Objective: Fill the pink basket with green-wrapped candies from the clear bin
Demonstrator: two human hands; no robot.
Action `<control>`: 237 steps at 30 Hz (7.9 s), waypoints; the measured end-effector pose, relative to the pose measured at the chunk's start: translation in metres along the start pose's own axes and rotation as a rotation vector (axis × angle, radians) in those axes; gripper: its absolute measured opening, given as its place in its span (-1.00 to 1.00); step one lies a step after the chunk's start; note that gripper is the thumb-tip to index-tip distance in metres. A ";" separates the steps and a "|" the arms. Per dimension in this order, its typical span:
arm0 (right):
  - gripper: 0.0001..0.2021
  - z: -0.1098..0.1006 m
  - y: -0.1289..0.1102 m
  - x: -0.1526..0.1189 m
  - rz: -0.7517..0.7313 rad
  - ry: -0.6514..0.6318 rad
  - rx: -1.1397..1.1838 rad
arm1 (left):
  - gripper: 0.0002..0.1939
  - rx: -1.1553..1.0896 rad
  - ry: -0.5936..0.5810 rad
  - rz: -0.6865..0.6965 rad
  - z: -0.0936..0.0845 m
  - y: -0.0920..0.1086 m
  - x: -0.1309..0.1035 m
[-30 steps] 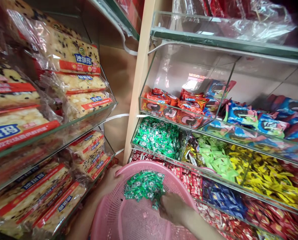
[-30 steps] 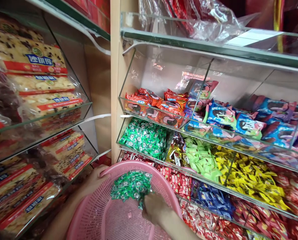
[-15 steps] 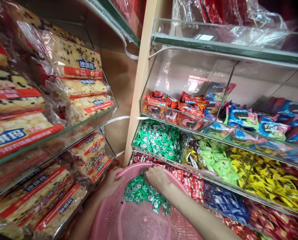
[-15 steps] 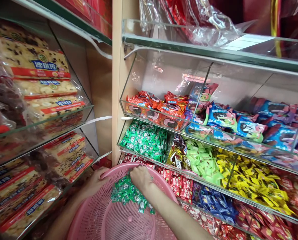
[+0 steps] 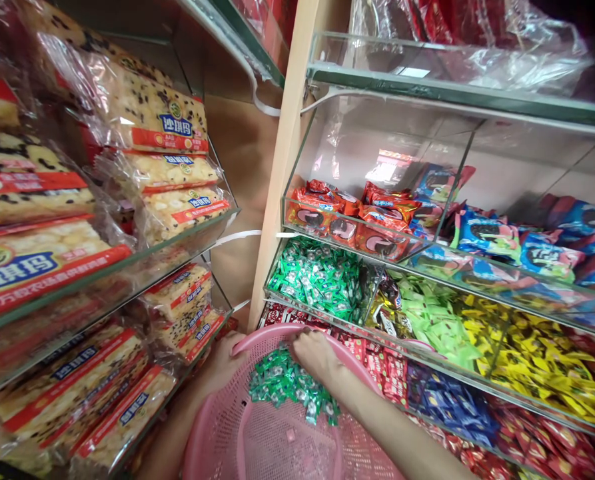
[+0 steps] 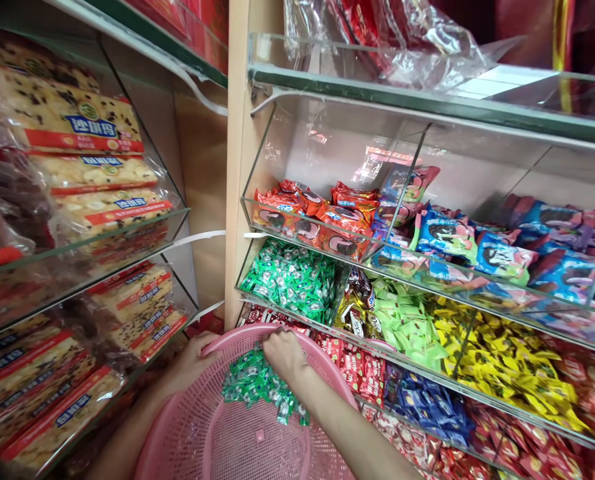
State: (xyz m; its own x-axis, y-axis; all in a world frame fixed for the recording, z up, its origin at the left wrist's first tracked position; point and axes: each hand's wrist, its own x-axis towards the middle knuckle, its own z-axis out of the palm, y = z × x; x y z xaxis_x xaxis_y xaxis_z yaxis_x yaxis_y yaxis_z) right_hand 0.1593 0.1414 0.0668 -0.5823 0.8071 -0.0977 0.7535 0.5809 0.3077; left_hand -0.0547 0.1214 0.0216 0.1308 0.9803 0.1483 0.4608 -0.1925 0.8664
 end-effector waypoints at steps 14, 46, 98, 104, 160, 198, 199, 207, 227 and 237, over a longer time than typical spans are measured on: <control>-0.83 0.022 0.001 0.010 -0.136 0.126 -0.023 | -0.75 -0.016 0.015 -0.003 0.002 -0.001 -0.002; -0.79 0.074 -0.021 -0.009 -0.279 0.604 -0.003 | -0.80 -0.012 0.033 0.001 0.003 0.005 -0.005; -0.83 -0.014 -0.006 -0.015 -0.041 0.857 0.165 | -0.79 0.037 0.021 -0.010 0.005 0.006 -0.004; -0.77 -0.057 0.034 -0.006 0.279 0.785 0.366 | -0.78 0.006 0.018 -0.001 0.004 0.004 -0.004; -0.79 0.005 -0.014 -0.021 -0.063 0.660 0.236 | -0.81 -0.021 0.027 -0.024 0.001 0.016 -0.007; -0.90 0.065 -0.026 -0.004 -0.092 0.493 0.048 | -0.80 0.030 0.031 -0.010 0.005 0.011 -0.009; -0.89 0.065 -0.026 -0.003 -0.068 0.486 0.063 | -0.80 0.030 0.029 -0.010 0.005 0.012 -0.008; -0.85 0.061 -0.026 0.001 -0.007 0.472 0.128 | -0.81 0.051 0.022 -0.007 0.004 0.016 -0.007; -0.90 0.069 -0.031 0.010 -0.173 0.473 0.052 | -0.81 0.028 0.010 -0.007 0.002 0.014 -0.006; -0.73 -0.027 -0.011 -0.008 -0.023 0.772 0.218 | -0.78 0.008 0.003 -0.008 0.003 0.009 -0.005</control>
State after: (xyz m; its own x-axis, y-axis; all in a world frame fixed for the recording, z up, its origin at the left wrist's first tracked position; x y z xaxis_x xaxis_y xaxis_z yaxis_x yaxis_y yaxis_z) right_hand 0.1477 0.1260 0.0894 -0.5847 0.5400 0.6054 0.7351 0.6684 0.1137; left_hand -0.0486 0.1149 0.0267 0.1241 0.9819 0.1431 0.4687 -0.1851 0.8637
